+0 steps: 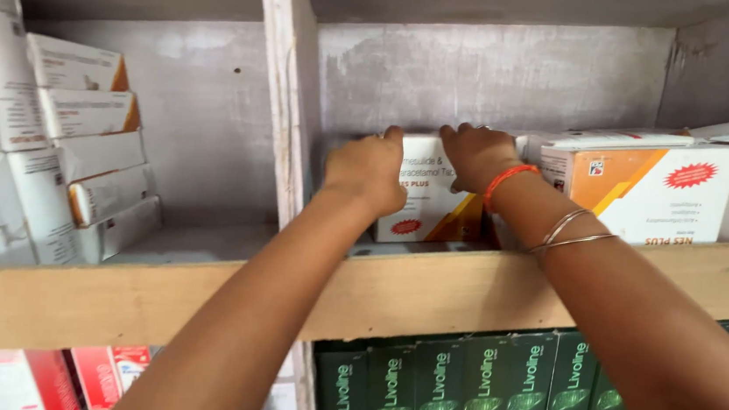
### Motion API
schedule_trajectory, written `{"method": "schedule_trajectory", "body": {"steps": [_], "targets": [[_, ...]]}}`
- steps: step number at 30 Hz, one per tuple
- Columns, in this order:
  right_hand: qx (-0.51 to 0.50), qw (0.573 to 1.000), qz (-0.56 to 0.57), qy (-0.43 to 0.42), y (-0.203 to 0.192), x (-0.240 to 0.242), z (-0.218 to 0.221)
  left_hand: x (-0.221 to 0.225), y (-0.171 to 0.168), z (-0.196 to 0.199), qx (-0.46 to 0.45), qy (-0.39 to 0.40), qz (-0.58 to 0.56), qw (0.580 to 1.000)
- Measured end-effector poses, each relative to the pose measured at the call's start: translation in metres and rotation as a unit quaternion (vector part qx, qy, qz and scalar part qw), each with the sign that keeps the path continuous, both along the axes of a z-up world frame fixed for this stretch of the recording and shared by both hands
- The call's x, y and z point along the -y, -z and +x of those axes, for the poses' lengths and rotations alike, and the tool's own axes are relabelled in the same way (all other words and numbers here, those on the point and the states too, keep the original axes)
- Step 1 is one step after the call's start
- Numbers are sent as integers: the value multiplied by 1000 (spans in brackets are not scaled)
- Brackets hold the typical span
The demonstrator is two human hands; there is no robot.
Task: The person organizes medicine boxes on wooden shelves by hand, picking up and rearranging boxes of Nimesulide & Paracetamol tablets and Livoline. They move the boxes between different shelf levels, turning them to read labels and stacking them into rows.
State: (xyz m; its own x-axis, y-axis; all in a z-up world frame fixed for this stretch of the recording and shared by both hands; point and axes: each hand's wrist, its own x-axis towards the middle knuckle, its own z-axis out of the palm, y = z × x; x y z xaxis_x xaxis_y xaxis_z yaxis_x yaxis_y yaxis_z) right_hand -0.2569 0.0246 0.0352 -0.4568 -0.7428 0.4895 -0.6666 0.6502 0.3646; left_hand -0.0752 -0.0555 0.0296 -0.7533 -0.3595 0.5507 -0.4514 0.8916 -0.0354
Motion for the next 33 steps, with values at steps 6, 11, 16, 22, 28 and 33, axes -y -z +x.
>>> {"method": "schedule_trajectory", "body": {"steps": [6,11,16,22,28,33], "targets": [[-11,998,-48,-28,-7,-24,47,-25,3,70,-127,241,-153,950],[-137,987,-66,-44,-10,-81,143,-29,13,158,-231,313,-273,880],[-76,986,-43,-139,-14,-85,241,31,15,269,-359,181,-310,861],[-117,958,-89,-247,-21,-44,345,121,30,358,-409,-6,-206,889],[-28,810,-222,-542,-47,87,381,216,33,411,-451,-121,-89,880],[132,767,-243,-578,-45,188,387,268,23,426,-435,-210,61,873]]}}
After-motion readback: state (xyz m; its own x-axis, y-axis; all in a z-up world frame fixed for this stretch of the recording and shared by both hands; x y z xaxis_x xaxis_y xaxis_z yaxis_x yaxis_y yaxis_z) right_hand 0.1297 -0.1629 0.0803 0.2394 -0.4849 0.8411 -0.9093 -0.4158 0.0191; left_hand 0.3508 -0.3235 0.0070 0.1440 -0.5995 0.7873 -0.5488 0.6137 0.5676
